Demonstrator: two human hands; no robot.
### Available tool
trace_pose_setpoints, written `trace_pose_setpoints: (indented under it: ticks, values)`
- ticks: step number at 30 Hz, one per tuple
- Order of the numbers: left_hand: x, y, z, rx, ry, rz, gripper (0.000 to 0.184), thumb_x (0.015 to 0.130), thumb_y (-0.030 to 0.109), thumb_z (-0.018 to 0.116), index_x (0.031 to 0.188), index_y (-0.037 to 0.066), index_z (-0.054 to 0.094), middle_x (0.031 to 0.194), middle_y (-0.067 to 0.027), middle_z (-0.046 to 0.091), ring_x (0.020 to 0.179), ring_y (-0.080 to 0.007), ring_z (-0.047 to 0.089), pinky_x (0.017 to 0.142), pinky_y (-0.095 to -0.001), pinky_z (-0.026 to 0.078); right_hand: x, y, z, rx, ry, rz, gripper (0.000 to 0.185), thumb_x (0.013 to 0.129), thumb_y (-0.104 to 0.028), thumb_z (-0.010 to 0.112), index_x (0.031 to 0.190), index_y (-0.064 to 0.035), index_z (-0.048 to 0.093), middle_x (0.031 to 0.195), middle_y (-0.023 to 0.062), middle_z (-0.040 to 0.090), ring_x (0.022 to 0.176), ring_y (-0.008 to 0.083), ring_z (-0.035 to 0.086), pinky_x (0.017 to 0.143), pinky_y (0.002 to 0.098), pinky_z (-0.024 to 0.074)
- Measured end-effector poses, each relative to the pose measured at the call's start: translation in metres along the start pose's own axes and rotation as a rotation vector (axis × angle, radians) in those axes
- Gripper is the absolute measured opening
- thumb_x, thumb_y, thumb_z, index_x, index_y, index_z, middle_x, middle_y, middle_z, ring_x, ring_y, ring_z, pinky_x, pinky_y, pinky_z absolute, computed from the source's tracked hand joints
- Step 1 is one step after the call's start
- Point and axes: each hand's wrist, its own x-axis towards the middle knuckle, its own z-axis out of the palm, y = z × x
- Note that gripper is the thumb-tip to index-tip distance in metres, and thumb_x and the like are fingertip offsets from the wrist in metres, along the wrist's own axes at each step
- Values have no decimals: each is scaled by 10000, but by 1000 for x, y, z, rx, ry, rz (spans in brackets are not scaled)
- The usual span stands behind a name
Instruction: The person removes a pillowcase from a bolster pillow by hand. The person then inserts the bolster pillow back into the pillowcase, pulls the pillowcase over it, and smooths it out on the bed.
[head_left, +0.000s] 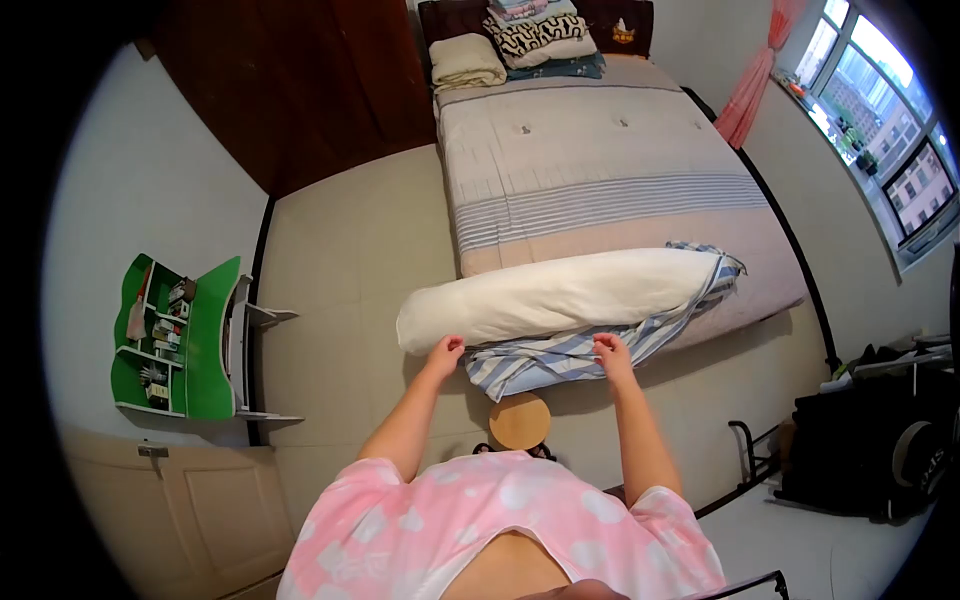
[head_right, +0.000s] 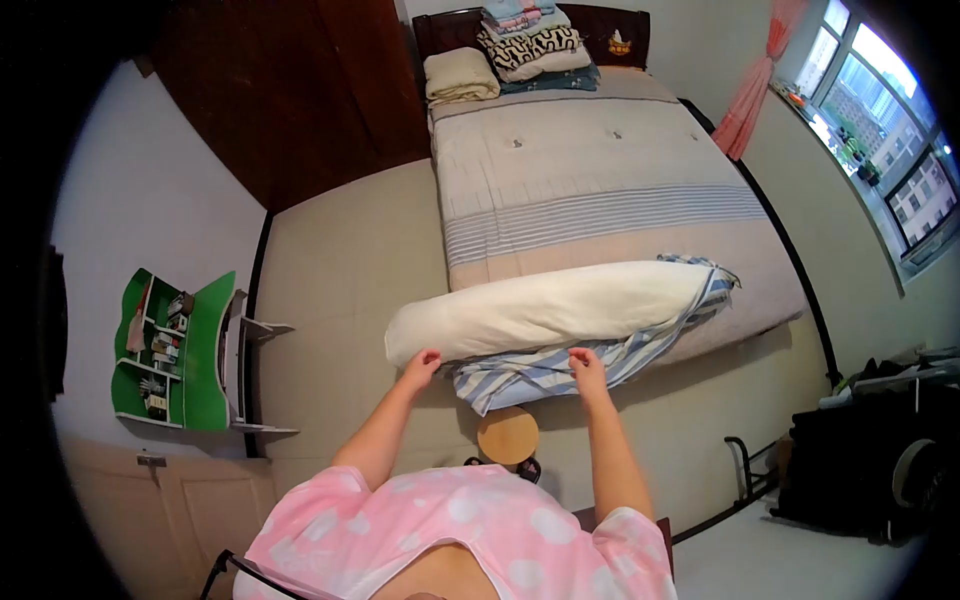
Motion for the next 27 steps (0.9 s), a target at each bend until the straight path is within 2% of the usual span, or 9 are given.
trace_pose_setpoints:
  ticks: [4, 7, 11, 18, 23, 27]
  values:
    - [-11, 3, -1, -18, 48, -82, 257, 844, 93, 606, 1096, 49, 586, 990, -58, 629, 918, -152, 581, 803, -283, 476, -5, 10, -3, 20, -75, 19, 148, 884, -137, 559, 1022, -111, 606, 904, -21, 594, 828, 87, 573, 698, 260, 451]
    - [-31, 42, 9, 120, 27, -113, 258, 844, 97, 607, 1094, 41, 585, 1002, -68, 630, 927, -155, 583, 817, -280, 473, -9, 18, -9, 66, -58, 30, 143, 890, -148, 555, 1019, -110, 605, 904, -27, 597, 823, 81, 573, 697, 254, 446]
    - [-5, 38, 22, 48, -22, 0, 253, 848, 82, 602, 1093, 23, 579, 1022, -80, 628, 939, -157, 582, 835, -277, 467, -12, 16, -14, 180, 16, 38, 153, 880, -121, 559, 1025, -104, 603, 897, -16, 579, 803, 86, 551, 678, 253, 443]
    - [42, 84, 24, -58, -174, 138, 252, 856, 61, 590, 1102, 10, 567, 1045, -85, 629, 979, -163, 588, 876, -279, 464, -19, 9, 18, 223, 150, 12, 142, 888, -137, 562, 1018, -99, 602, 899, -17, 587, 801, 86, 555, 682, 254, 443]
    - [82, 68, -39, -26, -248, 183, 265, 858, 72, 597, 1116, 21, 564, 1042, -79, 636, 976, -164, 595, 880, -282, 467, -8, 15, 104, 186, 208, 0, 152, 889, -141, 556, 1031, -111, 601, 970, -15, 616, 820, 85, 563, 708, 252, 458]
    - [136, -3, -139, 15, -308, 189, 262, 845, 78, 607, 1098, 21, 568, 1025, -78, 639, 958, -157, 598, 866, -282, 472, -2, 15, 206, 177, 262, 11, 146, 892, -150, 560, 1027, -114, 601, 928, -17, 611, 815, 89, 565, 692, 258, 460]
